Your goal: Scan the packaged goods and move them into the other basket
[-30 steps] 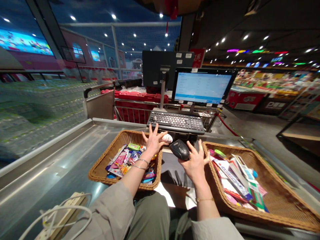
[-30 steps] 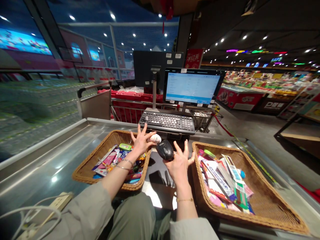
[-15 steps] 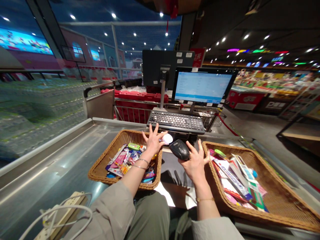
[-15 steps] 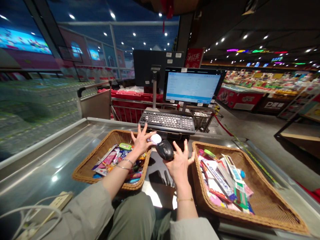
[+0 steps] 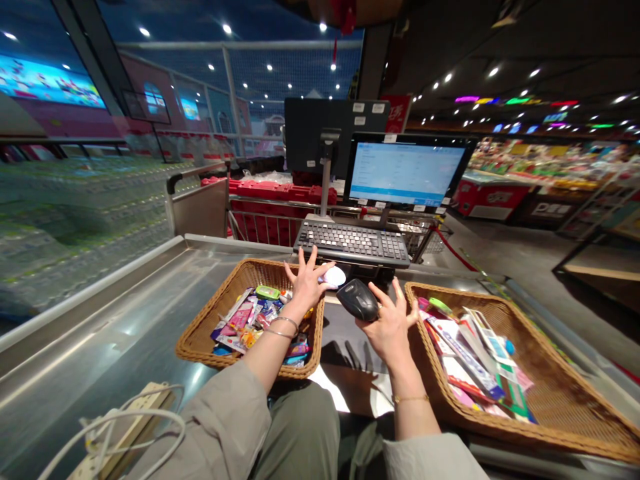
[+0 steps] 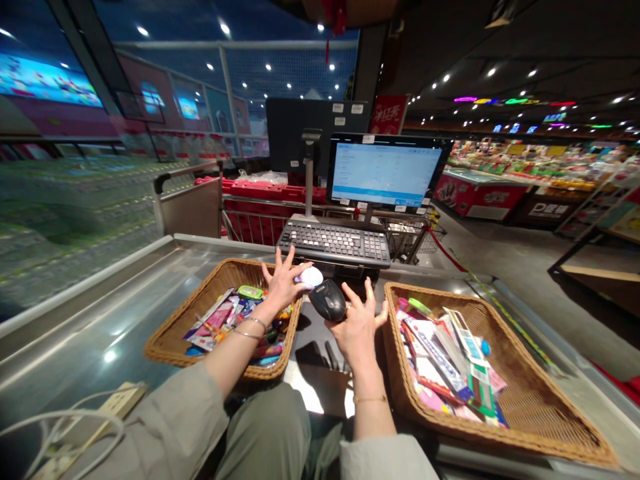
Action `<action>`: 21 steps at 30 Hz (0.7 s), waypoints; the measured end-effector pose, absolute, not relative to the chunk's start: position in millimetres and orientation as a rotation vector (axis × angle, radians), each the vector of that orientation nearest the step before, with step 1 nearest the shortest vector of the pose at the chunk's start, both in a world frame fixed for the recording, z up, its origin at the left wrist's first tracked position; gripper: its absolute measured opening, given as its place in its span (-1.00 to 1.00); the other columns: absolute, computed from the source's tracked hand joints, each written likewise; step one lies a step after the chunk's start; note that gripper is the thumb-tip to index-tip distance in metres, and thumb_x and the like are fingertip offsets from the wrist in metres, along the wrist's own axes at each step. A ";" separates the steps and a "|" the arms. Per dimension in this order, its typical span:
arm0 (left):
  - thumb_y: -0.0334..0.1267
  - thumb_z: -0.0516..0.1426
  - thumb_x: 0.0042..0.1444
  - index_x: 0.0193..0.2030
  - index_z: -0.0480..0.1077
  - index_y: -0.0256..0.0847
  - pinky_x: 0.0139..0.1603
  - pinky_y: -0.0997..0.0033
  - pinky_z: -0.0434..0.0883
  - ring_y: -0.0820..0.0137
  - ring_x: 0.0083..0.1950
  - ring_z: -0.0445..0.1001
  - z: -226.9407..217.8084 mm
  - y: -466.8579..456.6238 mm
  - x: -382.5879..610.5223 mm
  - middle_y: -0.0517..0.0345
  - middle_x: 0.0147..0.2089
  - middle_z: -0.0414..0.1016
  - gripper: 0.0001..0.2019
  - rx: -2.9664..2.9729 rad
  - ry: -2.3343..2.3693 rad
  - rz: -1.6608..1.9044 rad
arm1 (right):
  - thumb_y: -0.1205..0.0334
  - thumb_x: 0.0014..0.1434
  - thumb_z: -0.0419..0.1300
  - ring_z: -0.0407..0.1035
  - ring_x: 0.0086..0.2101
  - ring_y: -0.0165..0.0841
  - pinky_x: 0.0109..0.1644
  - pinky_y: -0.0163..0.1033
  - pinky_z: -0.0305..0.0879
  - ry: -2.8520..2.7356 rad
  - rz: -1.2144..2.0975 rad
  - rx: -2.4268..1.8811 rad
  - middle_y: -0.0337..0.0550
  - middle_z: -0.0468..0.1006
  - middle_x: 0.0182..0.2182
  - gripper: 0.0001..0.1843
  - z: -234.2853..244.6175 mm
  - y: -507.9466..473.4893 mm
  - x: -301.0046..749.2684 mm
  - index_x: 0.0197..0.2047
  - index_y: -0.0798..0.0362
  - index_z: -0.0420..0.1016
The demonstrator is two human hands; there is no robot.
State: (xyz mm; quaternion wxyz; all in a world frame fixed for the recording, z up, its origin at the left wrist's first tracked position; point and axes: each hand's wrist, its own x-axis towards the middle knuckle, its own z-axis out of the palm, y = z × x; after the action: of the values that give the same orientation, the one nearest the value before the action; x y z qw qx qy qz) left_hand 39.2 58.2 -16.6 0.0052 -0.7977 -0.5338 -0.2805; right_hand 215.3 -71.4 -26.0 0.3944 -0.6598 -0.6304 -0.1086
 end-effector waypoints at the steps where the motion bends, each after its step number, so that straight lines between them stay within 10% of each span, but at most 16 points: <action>1: -0.05 0.33 0.07 0.23 0.39 0.35 0.34 -0.55 -0.37 -0.08 0.56 -0.36 -17.0 58.4 39.2 0.26 0.57 -0.17 -0.45 -2.496 -1.672 -0.875 | 0.25 -0.02 0.22 -0.03 0.36 0.06 0.31 0.47 -0.37 -1.600 -0.276 -1.671 -0.17 0.56 0.11 -0.83 -25.9 -71.4 215.2 -0.32 -0.05 0.60; 21: 0.05 0.33 0.04 0.21 0.41 0.31 0.34 -0.54 -0.36 -0.06 0.57 -0.34 -12.7 53.6 39.6 0.21 0.56 -0.13 -0.45 -2.467 -1.730 -0.929 | 0.25 -0.02 0.23 -0.04 0.36 0.04 0.32 0.42 -0.31 -1.607 -0.348 -1.636 -0.15 0.51 0.17 -0.84 -26.1 -71.8 214.7 -0.33 -0.06 0.60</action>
State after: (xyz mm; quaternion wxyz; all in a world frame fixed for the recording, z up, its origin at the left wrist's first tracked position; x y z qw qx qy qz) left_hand 39.6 53.6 -12.7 -0.0057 -0.7824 -0.5487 -0.2946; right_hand 214.7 -71.8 -26.1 0.3995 -0.6466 -0.6352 -0.1374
